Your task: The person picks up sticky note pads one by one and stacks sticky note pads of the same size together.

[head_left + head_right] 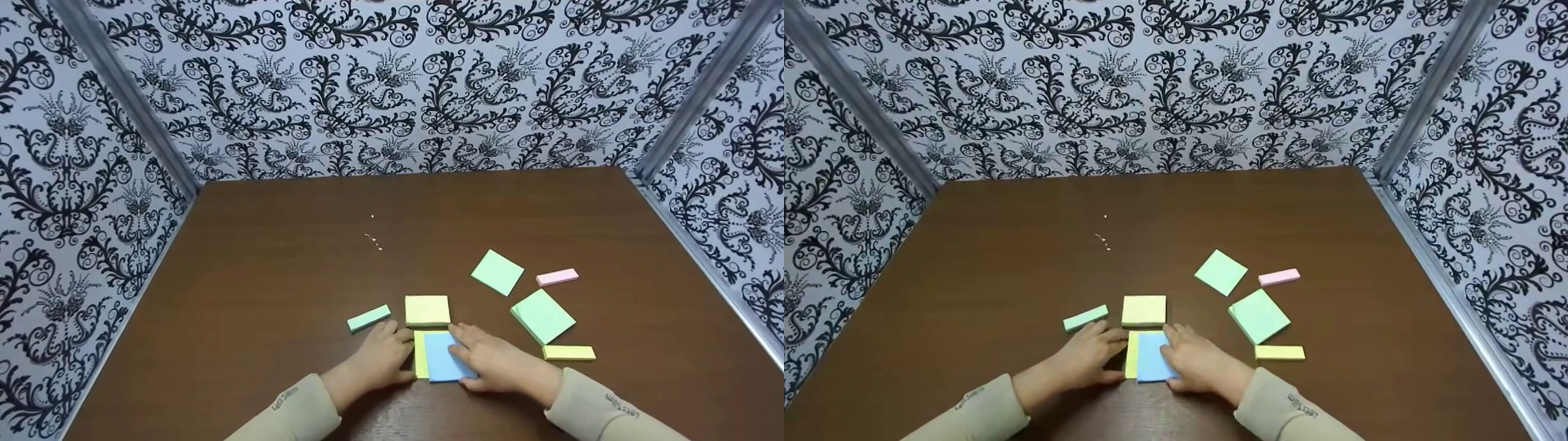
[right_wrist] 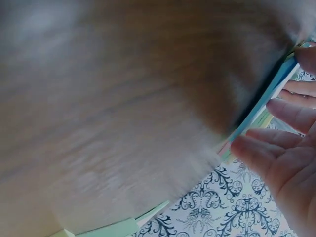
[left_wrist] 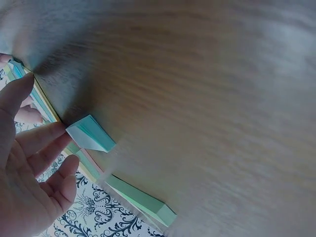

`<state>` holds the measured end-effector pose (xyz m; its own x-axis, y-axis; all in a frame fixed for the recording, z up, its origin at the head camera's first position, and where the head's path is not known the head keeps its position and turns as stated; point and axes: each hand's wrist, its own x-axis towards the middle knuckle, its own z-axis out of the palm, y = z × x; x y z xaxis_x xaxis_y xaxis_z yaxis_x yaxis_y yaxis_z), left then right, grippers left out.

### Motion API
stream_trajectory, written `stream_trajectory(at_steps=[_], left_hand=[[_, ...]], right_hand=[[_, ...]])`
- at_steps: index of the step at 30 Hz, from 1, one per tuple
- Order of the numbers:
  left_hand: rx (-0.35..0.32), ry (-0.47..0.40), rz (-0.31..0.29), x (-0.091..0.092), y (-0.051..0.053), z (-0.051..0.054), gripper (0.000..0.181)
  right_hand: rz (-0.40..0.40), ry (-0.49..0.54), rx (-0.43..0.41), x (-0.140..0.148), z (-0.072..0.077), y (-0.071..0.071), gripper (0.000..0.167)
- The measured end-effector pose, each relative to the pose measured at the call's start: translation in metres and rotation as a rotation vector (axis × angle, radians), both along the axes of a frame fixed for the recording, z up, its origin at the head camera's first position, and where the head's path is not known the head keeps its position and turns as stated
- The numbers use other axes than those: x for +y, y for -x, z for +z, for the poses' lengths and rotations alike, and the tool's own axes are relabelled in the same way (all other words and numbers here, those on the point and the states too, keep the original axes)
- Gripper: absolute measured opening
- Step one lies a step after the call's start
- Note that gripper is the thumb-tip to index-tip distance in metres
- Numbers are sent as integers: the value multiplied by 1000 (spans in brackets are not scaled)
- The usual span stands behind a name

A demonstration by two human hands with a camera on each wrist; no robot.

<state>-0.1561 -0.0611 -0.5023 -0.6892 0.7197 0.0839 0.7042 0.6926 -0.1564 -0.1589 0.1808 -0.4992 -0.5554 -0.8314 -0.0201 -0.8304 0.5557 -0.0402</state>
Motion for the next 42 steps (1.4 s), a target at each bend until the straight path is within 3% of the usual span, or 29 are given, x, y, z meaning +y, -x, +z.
stream_trajectory(at_steps=[7,18,25,42], left_hand=[[14,23,-23,-2,0,2,35],[54,-17,-32,0,3,-1,28],[75,-38,-43,-1,2,-2,28],[78,-40,-43,-1,3,-4,30]], right_hand=[[-60,-1,-64,6,8,-5,49],[-66,21,-2,1,7,-5,45],[-28,51,64,-2,1,-3,44],[-50,67,6,-8,2,-1,44]])
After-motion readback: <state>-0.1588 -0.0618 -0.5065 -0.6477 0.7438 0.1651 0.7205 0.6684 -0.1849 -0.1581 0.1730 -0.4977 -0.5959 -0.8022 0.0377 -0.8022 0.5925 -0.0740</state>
